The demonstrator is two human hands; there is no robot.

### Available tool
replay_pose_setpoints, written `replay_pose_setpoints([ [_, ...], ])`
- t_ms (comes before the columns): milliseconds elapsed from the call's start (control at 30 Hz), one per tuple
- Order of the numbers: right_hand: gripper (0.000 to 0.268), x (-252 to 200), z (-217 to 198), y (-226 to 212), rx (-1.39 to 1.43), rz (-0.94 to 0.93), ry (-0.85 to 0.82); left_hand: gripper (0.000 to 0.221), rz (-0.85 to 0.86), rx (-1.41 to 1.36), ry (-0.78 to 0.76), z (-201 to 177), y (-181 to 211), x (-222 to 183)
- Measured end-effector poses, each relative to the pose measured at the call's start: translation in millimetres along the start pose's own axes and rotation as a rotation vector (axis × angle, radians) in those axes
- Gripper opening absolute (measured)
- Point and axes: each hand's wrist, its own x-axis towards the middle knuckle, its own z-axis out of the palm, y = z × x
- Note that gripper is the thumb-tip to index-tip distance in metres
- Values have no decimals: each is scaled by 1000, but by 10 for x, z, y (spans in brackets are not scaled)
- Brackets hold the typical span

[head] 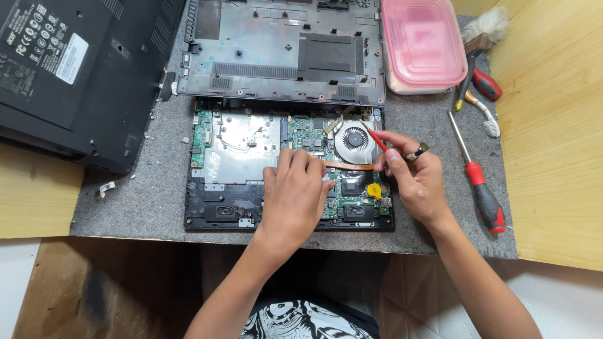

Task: Disassembling a laptop to access and manipulate internal components like the RAM and motherboard using a screwdriver.

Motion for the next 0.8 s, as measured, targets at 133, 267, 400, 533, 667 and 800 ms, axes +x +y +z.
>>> replay_pose_setpoints([
  [133,34,-6,-3,10,8,-3,0,15,10,62,-34,5,58,45],
  [267,34,-5,-11,11,9,-8,4,12,38,126,-12,74,50,35],
  [400,33,-12,-16,16,12,-12,7,13,48,144,64,126,7,15],
  [533,33,-20,-16,3,11,-13,15,9,14,49,86,144,-88,-31],
  [667,33,-21,-16,-1,11,-15,14,7,-5,-131,117,115,-126,-39],
  [800,33,-22,-21,4,6,-17,8,7,-30,-309,119,87,-173,-66],
])
